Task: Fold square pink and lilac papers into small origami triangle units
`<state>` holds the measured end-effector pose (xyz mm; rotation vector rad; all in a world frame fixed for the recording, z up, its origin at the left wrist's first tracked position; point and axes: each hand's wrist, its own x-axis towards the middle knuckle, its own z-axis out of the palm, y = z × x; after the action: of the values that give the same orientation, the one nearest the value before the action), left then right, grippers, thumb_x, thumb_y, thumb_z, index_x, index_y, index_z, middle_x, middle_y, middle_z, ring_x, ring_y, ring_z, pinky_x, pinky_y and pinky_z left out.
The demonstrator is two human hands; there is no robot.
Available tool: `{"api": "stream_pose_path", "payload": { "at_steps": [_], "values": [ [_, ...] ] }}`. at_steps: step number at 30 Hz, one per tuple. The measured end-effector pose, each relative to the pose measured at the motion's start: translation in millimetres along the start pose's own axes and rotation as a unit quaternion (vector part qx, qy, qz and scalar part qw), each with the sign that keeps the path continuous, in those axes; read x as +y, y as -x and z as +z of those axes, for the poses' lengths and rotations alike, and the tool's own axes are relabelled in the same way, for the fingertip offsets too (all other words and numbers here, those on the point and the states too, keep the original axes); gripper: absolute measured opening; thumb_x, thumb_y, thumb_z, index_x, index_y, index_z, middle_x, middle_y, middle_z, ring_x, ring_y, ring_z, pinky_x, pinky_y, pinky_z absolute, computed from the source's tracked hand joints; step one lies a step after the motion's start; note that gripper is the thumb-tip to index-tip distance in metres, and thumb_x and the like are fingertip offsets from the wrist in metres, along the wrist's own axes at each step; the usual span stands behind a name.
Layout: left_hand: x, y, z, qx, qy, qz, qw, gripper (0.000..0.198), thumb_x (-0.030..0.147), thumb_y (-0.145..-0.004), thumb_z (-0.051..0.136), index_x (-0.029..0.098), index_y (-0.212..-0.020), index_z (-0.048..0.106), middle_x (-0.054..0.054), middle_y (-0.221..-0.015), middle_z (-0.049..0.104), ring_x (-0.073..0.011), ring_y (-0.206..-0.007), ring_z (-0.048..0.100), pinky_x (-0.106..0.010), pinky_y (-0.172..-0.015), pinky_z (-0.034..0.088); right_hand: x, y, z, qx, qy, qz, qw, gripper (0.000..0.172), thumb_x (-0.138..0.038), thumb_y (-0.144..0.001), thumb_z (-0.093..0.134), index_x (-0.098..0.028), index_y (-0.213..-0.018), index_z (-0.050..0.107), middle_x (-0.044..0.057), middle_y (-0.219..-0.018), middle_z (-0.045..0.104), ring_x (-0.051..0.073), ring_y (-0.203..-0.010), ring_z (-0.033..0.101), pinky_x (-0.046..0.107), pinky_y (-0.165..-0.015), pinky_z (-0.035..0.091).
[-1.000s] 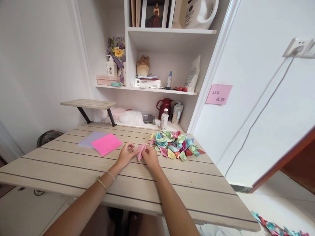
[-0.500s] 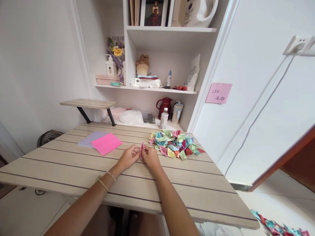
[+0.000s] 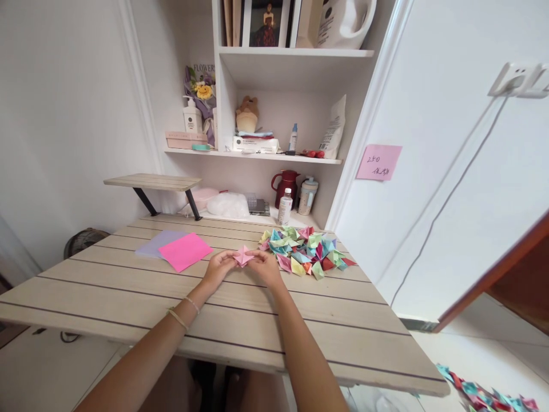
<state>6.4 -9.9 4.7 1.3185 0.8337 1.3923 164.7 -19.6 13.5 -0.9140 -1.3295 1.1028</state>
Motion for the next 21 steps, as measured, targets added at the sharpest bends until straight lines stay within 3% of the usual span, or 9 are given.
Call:
{"api": "stream_pose_path", "payload": {
  "at_steps": [5, 12, 18, 21],
  "values": [
    [6.1, 0.1, -0.8, -0.017, 0.016, -0.014, 1.000, 0.028, 0.027, -0.060, 0.070, 0.011, -0.083, 0.066, -0.008, -0.079, 0.069, -0.0187, -0.073, 0.064, -0.032, -0.071, 0.050, -7.4, 1.8, -4.3, -0.049, -0.038, -0.004, 0.998, 0.036, -0.035, -0.059, 0.070, -0.016, -0.090, 0.067, 0.006, -0.081, 0.068, 0.019, -0.078, 0.062, 0.035, -0.076, 0.049],
    [5.1, -2.6, -5.8, -0.004, -0.064, 0.011, 0.998, 0.020, 0.032, -0.060, 0.070, 0.013, -0.066, 0.067, -0.007, -0.076, 0.069, -0.0199, -0.075, 0.062, -0.029, -0.071, 0.047, -9.9, 2.1, -5.7, -0.052, 0.008, 0.009, 0.999, 0.032, -0.044, -0.062, 0.066, -0.014, -0.070, 0.067, 0.005, -0.073, 0.067, 0.018, -0.070, 0.062, 0.032, -0.070, 0.050],
    [2.0, -4.3, -6.9, 0.003, -0.037, 0.014, 0.999, 0.030, 0.032, -0.060, 0.070, 0.014, -0.082, 0.062, -0.003, -0.064, 0.064, -0.0157, -0.063, 0.061, -0.026, -0.059, 0.047, -9.3, 3.9, 0.2, -0.047, -0.024, 0.017, 0.998, 0.040, -0.045, -0.063, 0.065, -0.018, -0.091, 0.056, -0.001, -0.060, 0.062, 0.017, -0.059, 0.062, 0.033, -0.064, 0.052],
    [2.5, -5.1, -5.8, 0.009, -0.036, 0.025, 0.999, 0.028, 0.032, -0.060, 0.069, 0.014, -0.078, 0.060, -0.003, -0.064, 0.063, -0.0153, -0.063, 0.061, -0.026, -0.059, 0.048, -9.1, 4.2, 1.1, -0.037, -0.033, 0.023, 0.999, 0.042, -0.046, -0.060, 0.066, -0.020, -0.090, 0.051, -0.002, -0.057, 0.062, 0.018, -0.059, 0.063, 0.035, -0.063, 0.053]
  ]
}}
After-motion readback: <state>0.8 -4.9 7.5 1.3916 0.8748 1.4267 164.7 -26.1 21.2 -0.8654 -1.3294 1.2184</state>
